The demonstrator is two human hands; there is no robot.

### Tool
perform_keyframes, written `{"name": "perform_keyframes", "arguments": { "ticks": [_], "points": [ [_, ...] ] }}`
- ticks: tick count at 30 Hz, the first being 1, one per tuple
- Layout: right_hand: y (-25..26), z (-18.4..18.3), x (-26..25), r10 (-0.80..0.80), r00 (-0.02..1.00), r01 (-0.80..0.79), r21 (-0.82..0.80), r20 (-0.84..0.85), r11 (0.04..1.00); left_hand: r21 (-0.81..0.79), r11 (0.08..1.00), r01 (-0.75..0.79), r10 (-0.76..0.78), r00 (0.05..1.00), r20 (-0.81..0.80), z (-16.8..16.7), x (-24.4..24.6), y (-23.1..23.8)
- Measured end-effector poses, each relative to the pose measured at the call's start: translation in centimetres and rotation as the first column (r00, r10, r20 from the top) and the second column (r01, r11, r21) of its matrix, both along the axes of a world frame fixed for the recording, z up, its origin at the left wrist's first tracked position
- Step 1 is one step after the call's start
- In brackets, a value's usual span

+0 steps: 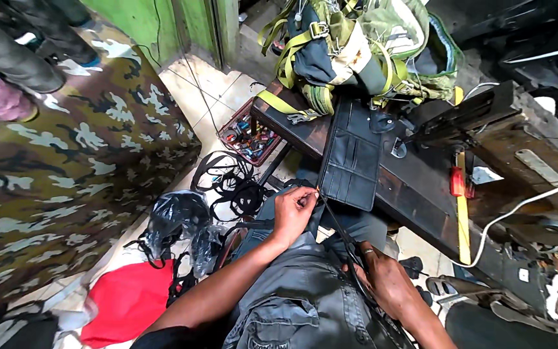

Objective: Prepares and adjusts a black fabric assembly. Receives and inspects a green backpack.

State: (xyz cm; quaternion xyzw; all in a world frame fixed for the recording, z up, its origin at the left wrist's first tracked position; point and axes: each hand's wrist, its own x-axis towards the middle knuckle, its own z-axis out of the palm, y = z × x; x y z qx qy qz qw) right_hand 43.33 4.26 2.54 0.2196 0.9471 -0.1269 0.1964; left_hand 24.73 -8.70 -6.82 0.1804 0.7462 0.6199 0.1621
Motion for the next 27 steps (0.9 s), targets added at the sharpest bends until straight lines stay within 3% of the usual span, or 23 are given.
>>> {"name": "perform_keyframes", "arguments": {
  "ticks": [12, 16, 18, 21, 24, 27],
  "points": [
    [0.4, -0.4, -0.2, -0.025, 1.000, 0.026, -0.099, 0.017, 0.995, -0.011, 1.000, 0.023, -0.023, 0.999, 0.030, 0.4, -0.5, -0.3],
    [0.8, -0.5, 0.1, 0.037, 0.999, -0.035, -0.152, 0.015, 0.988, -0.005, 1.000, -0.026, 0.027, 0.994, 0.108, -0.5, -1.6, -1.3],
    [1.2, -0.3, 0.4, 0.070, 0.997, -0.065, -0.205, 0.015, 0.976, -0.075, 0.997, -0.003, 0.011, 0.994, 0.113, -1.4, -2.5, -2.3],
    [2.7, 0.1, 1.0, 0.089, 0.996, -0.087, -0.330, -0.010, 0.940, -0.247, 0.942, 0.225, -0.203, 0.973, 0.111, -1.4, -3.9, -4.0],
    [4.8, 1.5, 1.6, 0.063, 0.995, -0.090, -0.468, -0.074, 0.879, -0.334, 0.770, 0.544, -0.517, 0.838, 0.172, -0.4, -3.7, -4.4],
    [7.1, 2.2, 3.0, -0.040, 0.991, -0.036, -0.553, -0.125, 0.832, -0.334, 0.655, 0.678, -0.693, 0.715, 0.091, -0.4, -2.0, -3.9]
  ]
}}
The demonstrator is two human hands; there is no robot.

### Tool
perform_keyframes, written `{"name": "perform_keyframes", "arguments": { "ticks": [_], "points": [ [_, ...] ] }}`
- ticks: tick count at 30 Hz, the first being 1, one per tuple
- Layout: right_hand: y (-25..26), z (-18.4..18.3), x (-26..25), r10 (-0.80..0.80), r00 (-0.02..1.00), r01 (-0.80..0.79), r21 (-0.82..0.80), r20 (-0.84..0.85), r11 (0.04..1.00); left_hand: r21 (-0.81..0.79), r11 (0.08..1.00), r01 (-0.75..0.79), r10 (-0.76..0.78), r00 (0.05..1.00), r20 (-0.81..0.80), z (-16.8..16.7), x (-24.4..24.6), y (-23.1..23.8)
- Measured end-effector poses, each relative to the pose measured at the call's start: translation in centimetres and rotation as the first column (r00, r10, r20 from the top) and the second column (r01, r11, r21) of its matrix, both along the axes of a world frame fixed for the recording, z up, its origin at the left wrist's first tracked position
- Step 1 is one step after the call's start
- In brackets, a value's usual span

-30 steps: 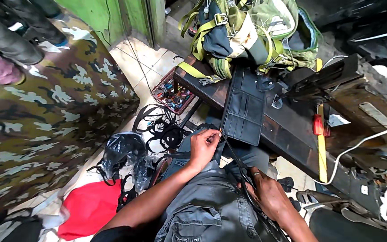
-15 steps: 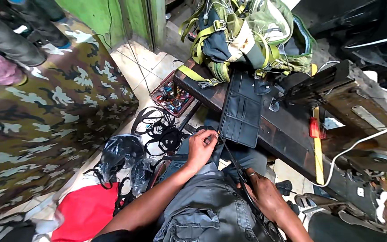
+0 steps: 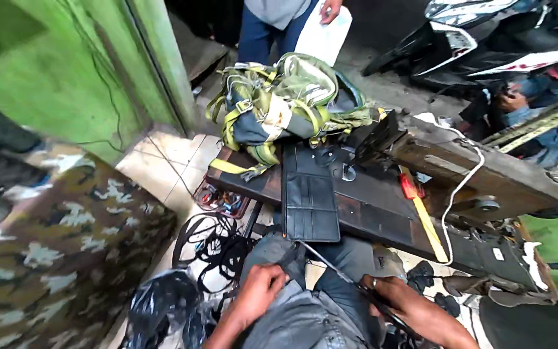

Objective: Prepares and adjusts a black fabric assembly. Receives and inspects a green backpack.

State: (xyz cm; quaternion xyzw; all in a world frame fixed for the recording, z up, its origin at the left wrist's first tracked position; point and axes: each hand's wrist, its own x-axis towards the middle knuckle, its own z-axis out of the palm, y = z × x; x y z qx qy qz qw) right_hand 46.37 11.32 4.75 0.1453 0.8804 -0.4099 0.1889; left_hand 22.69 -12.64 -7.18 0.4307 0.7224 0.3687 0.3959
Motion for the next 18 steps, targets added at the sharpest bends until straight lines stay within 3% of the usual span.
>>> {"name": "perform_keyframes", "arguments": {
  "ticks": [6, 10, 14, 18],
  "points": [
    [4.4, -1.1, 4.2, -0.315, 0.949, 0.315, -0.002, -0.018, 0.949, 0.029, 0.988, 0.152, -0.148, 0.982, -0.114, 0.2, 0.1, 1.7],
    [7.2, -3.1, 4.1, -0.492, 0.861, 0.506, 0.290, -0.126, 0.812, -0.076, 0.956, 0.282, -0.285, 0.958, -0.038, 1.2, -1.1, 2.0],
    [11.1, -5.5, 0.8, -0.647, 0.740, 0.619, 0.562, -0.183, 0.549, 0.034, 0.996, 0.082, -0.074, 0.975, -0.210, 2.6, -2.7, 1.9],
    [13.5, -5.3, -1.6, -0.701, 0.684, 0.641, 0.626, -0.202, 0.444, 0.042, 0.981, -0.189, 0.194, 0.959, -0.208, 5.5, -5.7, 3.0]
  ]
}}
